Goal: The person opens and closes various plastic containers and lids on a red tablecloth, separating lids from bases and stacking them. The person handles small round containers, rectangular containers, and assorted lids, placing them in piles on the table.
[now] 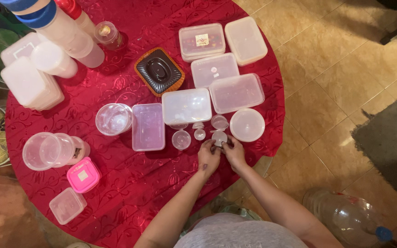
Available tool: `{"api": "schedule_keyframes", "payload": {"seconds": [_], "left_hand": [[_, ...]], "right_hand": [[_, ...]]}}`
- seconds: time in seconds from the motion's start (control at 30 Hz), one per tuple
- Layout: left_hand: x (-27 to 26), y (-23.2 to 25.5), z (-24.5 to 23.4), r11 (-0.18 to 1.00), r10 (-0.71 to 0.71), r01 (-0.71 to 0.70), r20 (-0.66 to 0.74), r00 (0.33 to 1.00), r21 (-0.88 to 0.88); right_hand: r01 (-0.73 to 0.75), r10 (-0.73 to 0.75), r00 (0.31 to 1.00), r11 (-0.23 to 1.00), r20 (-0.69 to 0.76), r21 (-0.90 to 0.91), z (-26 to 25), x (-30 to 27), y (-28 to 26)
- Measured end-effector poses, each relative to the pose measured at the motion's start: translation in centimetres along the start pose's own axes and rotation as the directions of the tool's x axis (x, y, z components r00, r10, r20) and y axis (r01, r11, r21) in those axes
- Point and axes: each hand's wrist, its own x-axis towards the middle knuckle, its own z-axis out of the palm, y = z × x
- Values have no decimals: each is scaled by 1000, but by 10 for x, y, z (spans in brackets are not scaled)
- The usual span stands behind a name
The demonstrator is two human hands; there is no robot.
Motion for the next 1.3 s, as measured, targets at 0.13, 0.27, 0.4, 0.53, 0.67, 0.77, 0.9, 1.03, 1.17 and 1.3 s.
{"api": "schedule_keyframes", "payload": {"seconds": [0.13, 0.27, 0.4, 0.53, 0.67, 0.77, 0.9, 1.03, 1.17, 1.3], "left_hand": [[0, -2, 2, 997, -24, 25, 8, 1000, -71], [5, -3, 4, 995, -9, 9, 7, 1000, -102], [3, -1, 1, 993, 0, 3, 20, 1000, -119], [-4, 7, -6, 995, 30, -28, 18, 999, -99], [-18, 17, -21, 989, 24, -20, 28, 999, -145], [-30, 22, -40, 994, -21, 24, 31, 999, -108], [-47, 17, -74, 983, -52, 45, -34, 998, -179], [-56, -6, -119, 984, -99, 80, -119, 988, -157], [-60, -48, -161, 979, -117, 73, -237, 964, -188], [-58, -104, -200, 950, -191, 93, -320, 928, -297]], "right_hand": [[16, -16, 1000, 1000, 13, 5, 0, -2, 0], [29, -29, 1000, 998, 1, -47, 3, 3, -1], [22, -23, 1000, 994, -7, -105, 2, 3, 3], [54, -54, 999, 998, -2, -31, 3, 0, 12], [-65, 65, 993, 998, -94, -1, 9, -7, 23], [-143, 150, 985, 987, -91, 70, 17, -16, 29], [-126, 117, 989, 987, 89, 101, 40, -35, 34], [-122, 103, 973, 989, 207, 80, 76, -54, 27], [-96, 96, 946, 995, 310, -15, 117, -72, 24], [-70, 140, 911, 979, 388, -189, 151, -93, 35]]}}
